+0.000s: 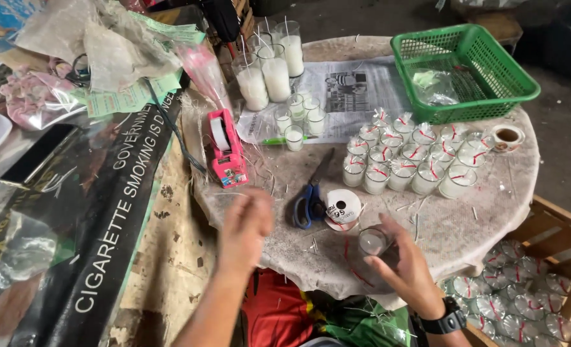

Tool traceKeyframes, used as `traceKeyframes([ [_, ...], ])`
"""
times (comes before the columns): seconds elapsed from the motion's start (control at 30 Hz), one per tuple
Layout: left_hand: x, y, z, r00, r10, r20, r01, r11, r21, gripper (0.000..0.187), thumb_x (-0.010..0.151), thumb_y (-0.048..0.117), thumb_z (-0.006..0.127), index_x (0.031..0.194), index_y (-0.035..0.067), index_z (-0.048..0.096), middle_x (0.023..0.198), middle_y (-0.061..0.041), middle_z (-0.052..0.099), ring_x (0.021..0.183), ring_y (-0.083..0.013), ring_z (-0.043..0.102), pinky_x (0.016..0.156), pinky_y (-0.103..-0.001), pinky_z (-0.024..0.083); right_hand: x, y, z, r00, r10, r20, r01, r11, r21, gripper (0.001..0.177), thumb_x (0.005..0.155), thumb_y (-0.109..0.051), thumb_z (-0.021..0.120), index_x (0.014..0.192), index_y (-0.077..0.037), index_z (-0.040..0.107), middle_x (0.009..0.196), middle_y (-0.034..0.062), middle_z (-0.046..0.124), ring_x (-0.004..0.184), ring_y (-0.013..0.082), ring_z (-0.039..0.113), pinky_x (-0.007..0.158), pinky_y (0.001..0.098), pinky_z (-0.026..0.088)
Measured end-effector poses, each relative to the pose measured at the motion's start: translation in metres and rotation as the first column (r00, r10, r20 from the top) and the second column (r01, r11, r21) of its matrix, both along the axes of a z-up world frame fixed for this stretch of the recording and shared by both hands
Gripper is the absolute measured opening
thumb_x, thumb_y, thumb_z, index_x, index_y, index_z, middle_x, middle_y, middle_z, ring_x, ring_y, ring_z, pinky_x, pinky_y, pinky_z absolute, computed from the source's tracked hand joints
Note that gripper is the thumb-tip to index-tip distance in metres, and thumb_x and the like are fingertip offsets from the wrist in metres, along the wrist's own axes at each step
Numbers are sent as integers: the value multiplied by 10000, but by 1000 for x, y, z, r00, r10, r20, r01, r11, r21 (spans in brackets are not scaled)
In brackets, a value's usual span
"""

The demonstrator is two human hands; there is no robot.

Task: Wrapping small white candles in individual plastic bags and tying them with red string.

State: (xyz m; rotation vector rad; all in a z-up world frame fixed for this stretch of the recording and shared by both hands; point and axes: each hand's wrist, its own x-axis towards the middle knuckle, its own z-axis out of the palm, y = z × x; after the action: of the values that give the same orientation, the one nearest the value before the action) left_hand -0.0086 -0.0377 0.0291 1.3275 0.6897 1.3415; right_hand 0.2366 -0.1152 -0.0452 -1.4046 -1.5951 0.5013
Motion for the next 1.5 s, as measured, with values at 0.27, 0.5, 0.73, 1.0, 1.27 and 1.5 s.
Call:
traceKeyframes([
  [0.27, 56, -28, -48, 897, -237, -373, 276, 960, 53, 334, 803, 349, 524, 1050, 127, 561, 628, 50, 383, 597, -85, 396, 589, -221, 341, -8, -17, 8, 998, 52, 43, -51, 998, -29, 592, 706, -325, 606, 1188, -48, 401, 1180, 82, 528, 1040, 178, 540, 870, 296, 402],
  [0.5, 67, -29, -45, 825, -401, -398, 431, 902, -14, 288, 748, 338, 583, 647, 141, 398, 1268, -83, 483, 668, -43, 493, 622, -198, 370, -9, -17, 14, 988, 143, -60, -148, 986, -80, 687, 694, -353, 595, 1239, -27, 332, 1255, 117, 456, 1118, 194, 491, 929, 317, 381],
  [0.73, 72, -21, -64, 890, -382, -248, 433, 879, 199, 378, 802, 237, 612, 1147, 128, 503, 670, 45, 393, 612, -70, 367, 598, -199, 331, -19, -17, 33, 978, 174, -116, -166, 983, 77, 557, 714, -396, 544, 1153, -70, 435, 1203, 111, 486, 1110, 207, 475, 874, 323, 399],
  [1.0, 73, -23, -65, 898, -317, -306, 376, 913, 156, 342, 766, 191, 642, 1071, 101, 515, 682, 29, 441, 649, -75, 424, 622, -211, 359, -31, -12, 27, 966, 69, -248, -33, 989, 146, 282, 808, -248, 487, 1014, -58, 522, 1016, 97, 614, 929, 176, 616, 784, 282, 496],
  [1.27, 83, -28, -63, 919, -102, -380, 238, 914, 330, 224, 748, 226, 656, 889, 97, 539, 825, -19, 559, 716, -132, 484, 636, -248, 362, -50, -12, 29, 838, 9, -546, 53, 994, 98, 256, 839, -292, 450, 806, -69, 572, 1152, 152, 561, 1028, 250, 573, 849, 357, 463],
  [1.5, 85, -29, -63, 946, -23, -322, 179, 869, 461, 94, 792, 122, 618, 759, 60, 555, 748, -53, 576, 696, -183, 560, 633, -280, 422, -40, -16, 32, 904, 170, -391, -97, 975, 199, 492, 859, -410, 344, 1125, -15, 464, 1160, 149, 526, 1092, 235, 504, 949, 355, 386],
])
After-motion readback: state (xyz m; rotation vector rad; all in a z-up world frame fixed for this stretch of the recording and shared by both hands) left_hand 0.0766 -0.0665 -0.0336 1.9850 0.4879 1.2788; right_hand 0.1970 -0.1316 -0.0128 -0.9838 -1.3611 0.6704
